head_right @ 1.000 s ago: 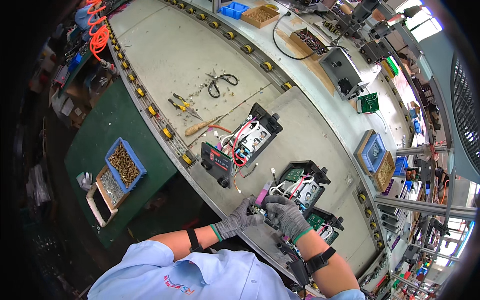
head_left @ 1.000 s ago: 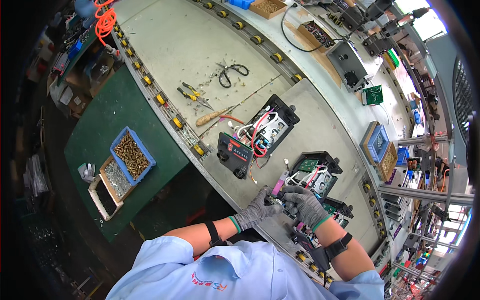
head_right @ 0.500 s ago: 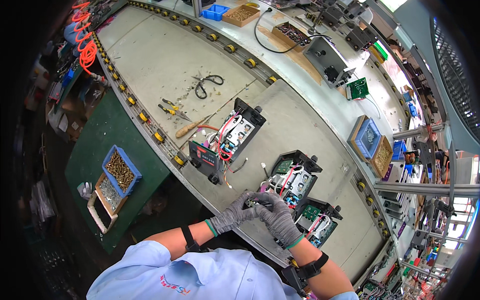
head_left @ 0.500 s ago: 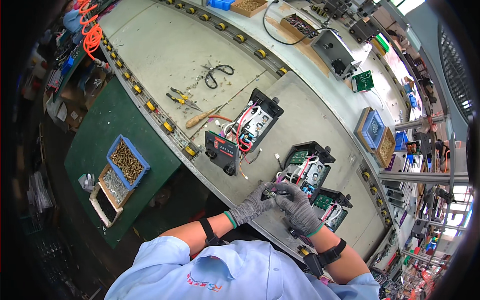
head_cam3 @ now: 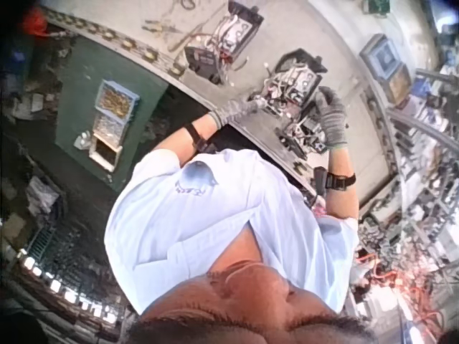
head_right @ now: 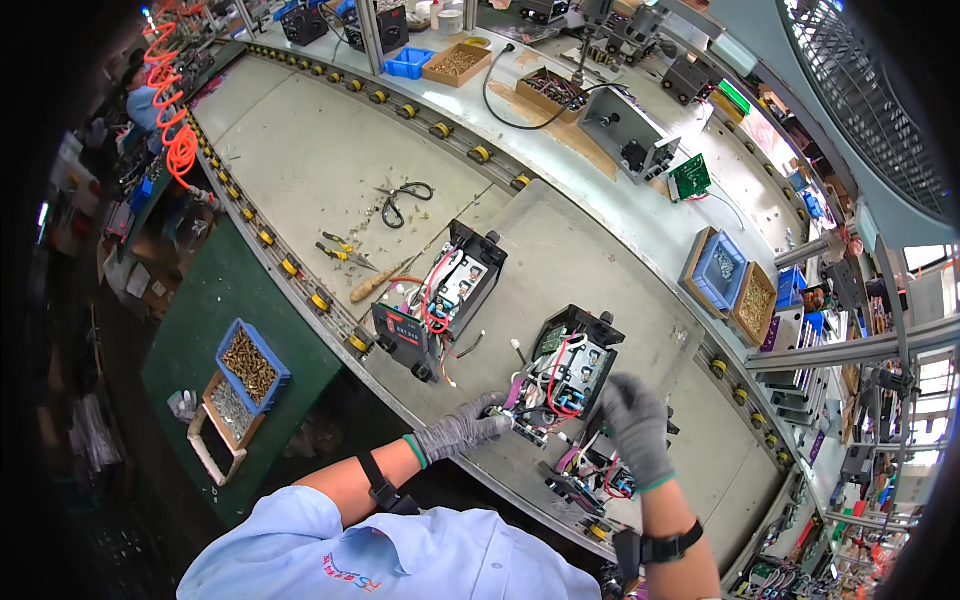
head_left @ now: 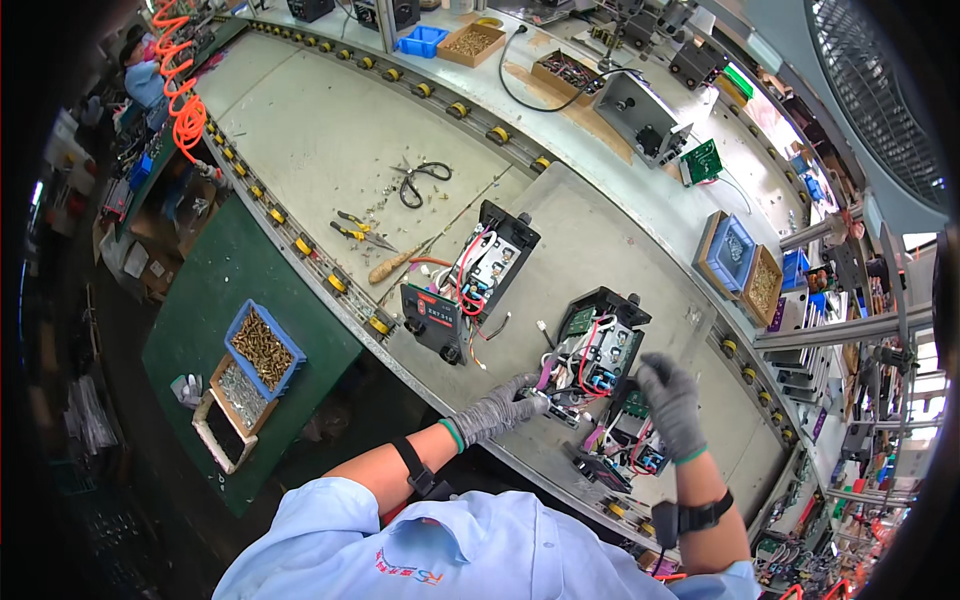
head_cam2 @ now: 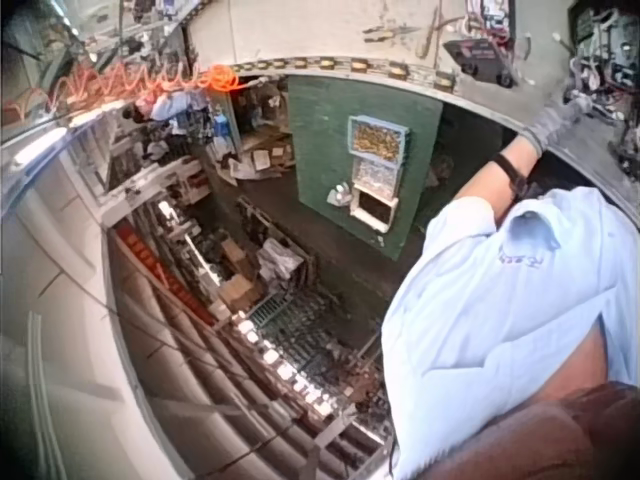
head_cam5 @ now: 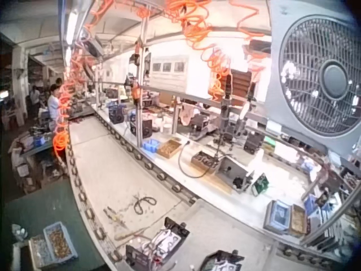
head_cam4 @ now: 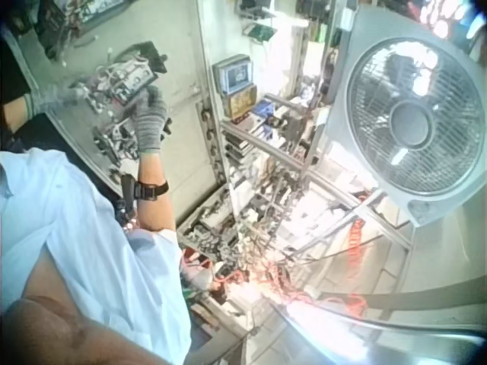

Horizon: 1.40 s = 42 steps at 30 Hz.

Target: Assembling and inspecting internal components of portable welding machines on an assembly line.

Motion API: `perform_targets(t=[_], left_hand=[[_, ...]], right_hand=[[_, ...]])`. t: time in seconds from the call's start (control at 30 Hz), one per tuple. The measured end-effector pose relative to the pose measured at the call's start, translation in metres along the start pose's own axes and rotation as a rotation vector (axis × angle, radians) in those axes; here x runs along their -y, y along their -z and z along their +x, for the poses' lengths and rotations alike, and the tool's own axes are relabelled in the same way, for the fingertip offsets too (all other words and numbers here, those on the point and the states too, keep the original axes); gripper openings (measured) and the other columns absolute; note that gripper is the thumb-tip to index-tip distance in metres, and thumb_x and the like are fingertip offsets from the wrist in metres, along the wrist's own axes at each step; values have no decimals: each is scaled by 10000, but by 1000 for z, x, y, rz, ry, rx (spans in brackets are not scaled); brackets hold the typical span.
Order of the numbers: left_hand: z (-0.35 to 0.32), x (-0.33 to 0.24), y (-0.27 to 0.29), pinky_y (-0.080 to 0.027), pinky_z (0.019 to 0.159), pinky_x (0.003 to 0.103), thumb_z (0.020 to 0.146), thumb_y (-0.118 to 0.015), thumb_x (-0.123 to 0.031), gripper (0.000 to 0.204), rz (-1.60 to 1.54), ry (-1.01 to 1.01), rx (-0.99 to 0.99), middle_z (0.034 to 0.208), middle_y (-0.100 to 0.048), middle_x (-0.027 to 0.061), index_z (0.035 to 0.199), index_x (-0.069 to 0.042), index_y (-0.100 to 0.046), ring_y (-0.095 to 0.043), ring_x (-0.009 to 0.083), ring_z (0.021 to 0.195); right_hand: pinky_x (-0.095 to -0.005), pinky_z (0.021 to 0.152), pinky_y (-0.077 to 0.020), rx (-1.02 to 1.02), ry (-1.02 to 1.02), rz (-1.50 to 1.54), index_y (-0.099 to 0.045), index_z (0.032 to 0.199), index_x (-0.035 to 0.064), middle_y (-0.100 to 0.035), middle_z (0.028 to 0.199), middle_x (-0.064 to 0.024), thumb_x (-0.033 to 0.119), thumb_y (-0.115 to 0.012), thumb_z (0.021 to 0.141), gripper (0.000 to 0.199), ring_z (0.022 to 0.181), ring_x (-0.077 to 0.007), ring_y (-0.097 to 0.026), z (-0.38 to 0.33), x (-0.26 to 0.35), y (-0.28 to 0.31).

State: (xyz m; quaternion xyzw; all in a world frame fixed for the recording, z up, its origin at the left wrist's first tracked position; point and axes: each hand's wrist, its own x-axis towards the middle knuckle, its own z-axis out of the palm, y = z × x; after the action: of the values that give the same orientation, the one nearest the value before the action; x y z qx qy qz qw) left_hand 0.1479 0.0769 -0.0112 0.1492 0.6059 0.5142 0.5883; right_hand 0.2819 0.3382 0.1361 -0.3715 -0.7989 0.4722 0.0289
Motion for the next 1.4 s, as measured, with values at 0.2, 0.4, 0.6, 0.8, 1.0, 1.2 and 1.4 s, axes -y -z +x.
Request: perform_targets(t=[0.2, 0.4, 0.6, 0.8, 1.0, 1.2, 1.4], left_hand=[[-1, -7, -6, -550, 818, 320, 938, -765, -521, 770, 38, 1, -2, 1026, -651, 68, 1506, -72, -503, -627, 146, 902], [-2, -9, -1, -540, 811, 310, 935, -769, -518, 767, -50, 45, 18, 1041, -650, 28, 1509, -84, -503, -609, 122, 906], [7, 7, -11, -525, 823, 295, 932, -765, -524, 768, 25, -61, 2, 1045, -654, 31, 1493, -58, -525, -589, 113, 914], [11, 6, -9, -520, 855, 294, 930, -772, -527, 807, -20, 27, 48, 1127, -644, 40, 1532, -74, -483, -588, 113, 959], [7, 2, -14, -521, 790, 270, 946, -738, -455, 738, 21, -39, 37, 1066, -625, 24, 1493, -20, -499, -595, 93, 905], [14, 13, -10, -514, 839, 282, 936, -751, -427, 758, -88, 14, 73, 1115, -630, 32, 1529, -51, -463, -585, 110, 945], [8, 0, -10, -501, 935, 326, 931, -761, -474, 787, -55, 5, 78, 1207, -625, 80, 1529, -57, -463, -582, 135, 1067]], right_hand=[[-375, 659, -599, 69, -214, -262, -679, 1168, -13, -710, 777, -123, 310, -640, 1008, 363, 720, -239, -729, 93, -31, -2], [-434, 614, -594, 107, -134, -362, -702, 970, -13, -695, 685, -193, 298, -601, 983, 327, 581, -296, -715, 107, -40, -14], [-458, 704, -599, -3, -17, -412, -709, 868, -19, -703, 706, -235, 274, -605, 946, 321, 632, -351, -731, 95, -40, -13], [-476, 811, -587, 44, -79, -417, -728, 989, 6, -739, 867, -238, 289, -657, 932, 297, 827, -381, -749, 96, -25, -3], [-453, 870, -576, -270, 329, -251, -754, 1091, 27, -773, 972, -186, 237, -694, 947, 262, 912, -326, -748, 141, -33, 7], [-324, 714, -600, 155, -158, 633, -742, 1028, -38, -725, 882, -83, 51, -742, 910, 148, 785, -173, -689, 183, -60, -13], [-326, 621, -569, 87, -88, 280, -744, 949, -22, -725, 820, -85, 122, -812, 863, 182, 677, -169, -666, 187, -61, -18]])
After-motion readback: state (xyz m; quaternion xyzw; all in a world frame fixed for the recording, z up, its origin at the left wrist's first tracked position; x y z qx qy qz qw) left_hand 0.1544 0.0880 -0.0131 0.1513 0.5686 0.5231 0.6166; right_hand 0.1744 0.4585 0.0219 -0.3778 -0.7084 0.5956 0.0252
